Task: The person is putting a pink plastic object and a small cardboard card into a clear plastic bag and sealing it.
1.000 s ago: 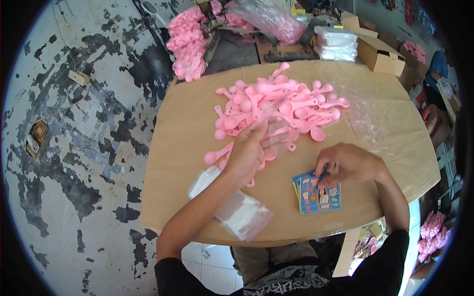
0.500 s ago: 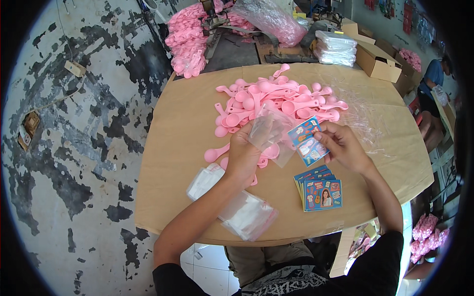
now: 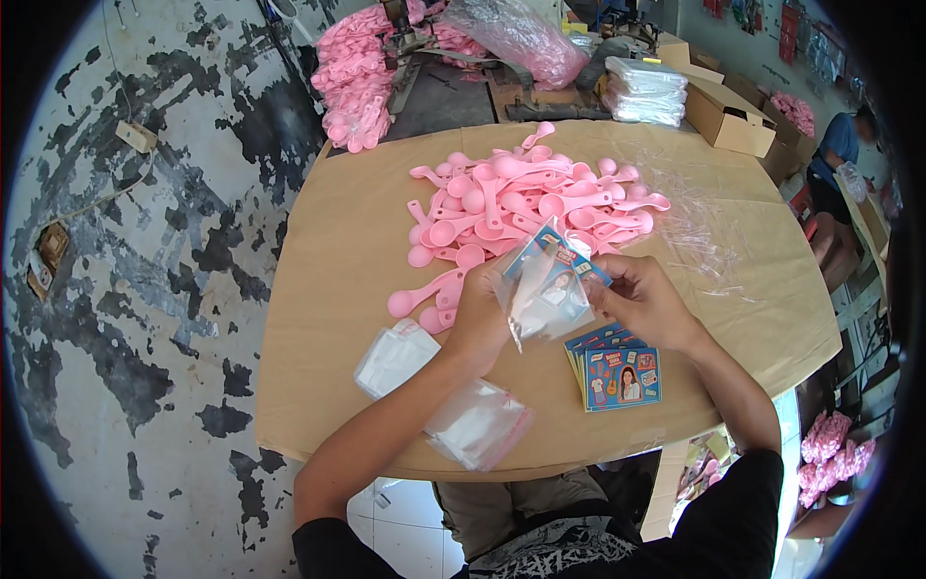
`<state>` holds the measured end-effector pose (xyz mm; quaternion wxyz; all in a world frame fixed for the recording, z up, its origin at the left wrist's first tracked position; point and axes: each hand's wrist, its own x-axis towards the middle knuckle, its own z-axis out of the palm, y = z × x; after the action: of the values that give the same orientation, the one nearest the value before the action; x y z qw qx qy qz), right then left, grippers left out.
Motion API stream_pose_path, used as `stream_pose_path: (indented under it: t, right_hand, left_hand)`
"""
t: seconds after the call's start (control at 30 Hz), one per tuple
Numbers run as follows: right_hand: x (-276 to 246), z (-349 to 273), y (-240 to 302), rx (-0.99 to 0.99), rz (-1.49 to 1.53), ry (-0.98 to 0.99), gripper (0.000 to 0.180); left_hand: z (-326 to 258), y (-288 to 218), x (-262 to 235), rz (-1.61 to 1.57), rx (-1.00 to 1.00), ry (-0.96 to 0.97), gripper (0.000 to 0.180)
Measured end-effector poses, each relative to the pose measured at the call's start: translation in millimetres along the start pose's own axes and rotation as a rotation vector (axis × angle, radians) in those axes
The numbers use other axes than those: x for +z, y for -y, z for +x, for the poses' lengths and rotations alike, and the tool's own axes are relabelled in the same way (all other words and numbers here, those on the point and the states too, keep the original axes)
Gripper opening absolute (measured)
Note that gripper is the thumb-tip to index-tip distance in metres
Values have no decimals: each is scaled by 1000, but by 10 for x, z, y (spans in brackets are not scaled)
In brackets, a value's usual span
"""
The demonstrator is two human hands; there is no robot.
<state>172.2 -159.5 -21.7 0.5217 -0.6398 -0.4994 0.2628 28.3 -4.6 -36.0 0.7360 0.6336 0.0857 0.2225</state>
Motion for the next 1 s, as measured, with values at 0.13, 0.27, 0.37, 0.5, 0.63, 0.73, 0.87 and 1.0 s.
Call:
stream_pose_path:
  t: [0.13,0.27,0.37,0.5,0.63,0.73,0.87,1.0]
  right_hand:
    - [74,7,3,33,86,-48,21]
    - [118,19,-45,10,157,-131,20]
    - [57,37,-149,-6,135,-94,24]
    - [72,32,-162,-36,171,-59,24]
    - [150,36,3,80,268,-74,25]
    - [149,27,-51,-99,140,-178,29]
    - [66,12,17,152,79,-196,30]
    - [75,32,-32,84,274,-98,28]
  left_hand:
    - [-16,37,20,68,-87,-3,30]
    - [-37,149,117,207,170,155,31]
    - [-30,77,105,10,65,99,42]
    - [25,-30,5,-367,-31,92,49]
    - [-13,64,20,-224,-28,75,43]
    - [-130,-71,210,34,112,127,40]
    - [-46,-43,96,-95,-12,-8,37]
    - [-10,42,-3,-156,1,32,36]
